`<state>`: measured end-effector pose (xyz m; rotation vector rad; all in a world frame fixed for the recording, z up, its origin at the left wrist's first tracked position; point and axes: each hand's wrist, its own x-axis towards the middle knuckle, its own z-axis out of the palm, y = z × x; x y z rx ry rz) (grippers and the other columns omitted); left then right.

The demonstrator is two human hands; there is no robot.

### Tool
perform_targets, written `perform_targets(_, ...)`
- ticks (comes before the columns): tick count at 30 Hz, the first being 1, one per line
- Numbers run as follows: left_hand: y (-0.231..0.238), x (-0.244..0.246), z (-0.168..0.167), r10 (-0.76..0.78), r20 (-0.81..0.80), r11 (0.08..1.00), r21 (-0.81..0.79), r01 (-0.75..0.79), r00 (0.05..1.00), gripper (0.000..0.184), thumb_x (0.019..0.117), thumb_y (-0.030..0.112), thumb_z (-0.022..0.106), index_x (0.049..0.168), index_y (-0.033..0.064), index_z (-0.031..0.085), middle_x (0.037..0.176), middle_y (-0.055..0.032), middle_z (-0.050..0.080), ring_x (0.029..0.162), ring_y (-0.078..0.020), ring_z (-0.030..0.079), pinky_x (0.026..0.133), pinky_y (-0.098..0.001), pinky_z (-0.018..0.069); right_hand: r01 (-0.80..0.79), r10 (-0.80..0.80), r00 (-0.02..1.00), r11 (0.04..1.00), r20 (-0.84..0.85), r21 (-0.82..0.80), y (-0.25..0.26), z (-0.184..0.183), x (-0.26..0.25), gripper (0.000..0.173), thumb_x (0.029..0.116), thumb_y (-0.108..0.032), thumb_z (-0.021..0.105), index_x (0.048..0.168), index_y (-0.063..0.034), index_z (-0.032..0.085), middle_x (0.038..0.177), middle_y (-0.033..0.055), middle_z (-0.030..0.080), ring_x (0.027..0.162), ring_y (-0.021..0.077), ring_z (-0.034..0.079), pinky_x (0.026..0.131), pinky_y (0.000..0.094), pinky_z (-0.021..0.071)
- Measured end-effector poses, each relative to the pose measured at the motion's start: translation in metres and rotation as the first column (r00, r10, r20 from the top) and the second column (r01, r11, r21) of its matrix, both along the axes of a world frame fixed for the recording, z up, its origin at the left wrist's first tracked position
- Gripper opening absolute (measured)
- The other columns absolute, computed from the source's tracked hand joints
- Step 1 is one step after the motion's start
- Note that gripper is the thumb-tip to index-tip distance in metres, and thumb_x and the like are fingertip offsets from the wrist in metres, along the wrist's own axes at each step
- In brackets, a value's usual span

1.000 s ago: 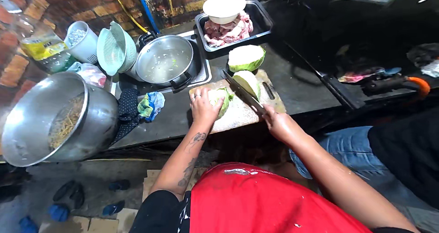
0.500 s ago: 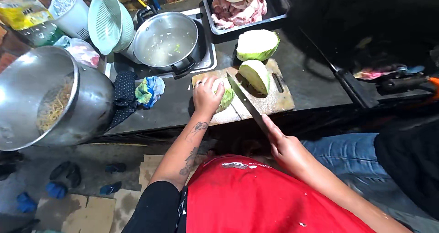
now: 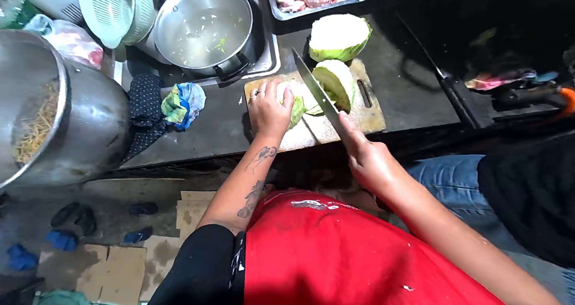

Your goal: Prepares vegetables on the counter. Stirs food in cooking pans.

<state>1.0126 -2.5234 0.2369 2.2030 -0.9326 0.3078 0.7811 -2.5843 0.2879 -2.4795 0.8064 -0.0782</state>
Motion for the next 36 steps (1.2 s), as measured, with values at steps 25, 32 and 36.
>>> perform_targets(25,0.014,0.0,0.017,-0.08,-0.166,0.991,0.096,0.097,0.983,0.041,0.1032,0.031,0.053,0.129,0.0011,0.063,0.128,-0.0215,0.065,0.123,-0.0384,0.06,0.107,-0.055,0.0454,-0.035,0.041,0.999,0.982,-0.029,0.184,0.017,0.016,-0.013,0.068,0.106,-0.01,0.042,0.167,-0.0244,0.016,0.082,0.0206,0.069,0.075,0.0412,0.069,0.072,0.0599,0.0559)
perform_targets(32,0.012,-0.008,0.003,-0.047,-0.119,0.999,0.017,0.049,0.992,0.042,0.103,0.032,0.054,0.129,-0.0001,0.063,0.124,-0.0215,0.066,0.118,-0.0385,0.062,0.103,-0.0551,0.0469,-0.018,0.065,0.976,0.975,-0.206,0.221,0.027,-0.009,0.016,0.07,0.1078,-0.008,0.036,0.168,-0.0262,0.006,0.09,0.0225,0.07,0.087,0.0445,0.07,0.08,0.0596,0.0558)
perform_targets(36,0.013,-0.01,0.002,-0.041,-0.107,0.999,0.004,0.042,0.993,0.042,0.104,0.034,0.054,0.13,0.0015,0.063,0.124,-0.0208,0.067,0.117,-0.0379,0.062,0.101,-0.0543,0.0482,0.008,0.072,0.953,0.964,-0.293,0.265,0.02,-0.017,0.049,0.076,0.1065,-0.004,0.035,0.167,-0.0321,-0.001,0.104,0.026,0.07,0.1,0.0464,0.07,0.088,0.0604,0.0545)
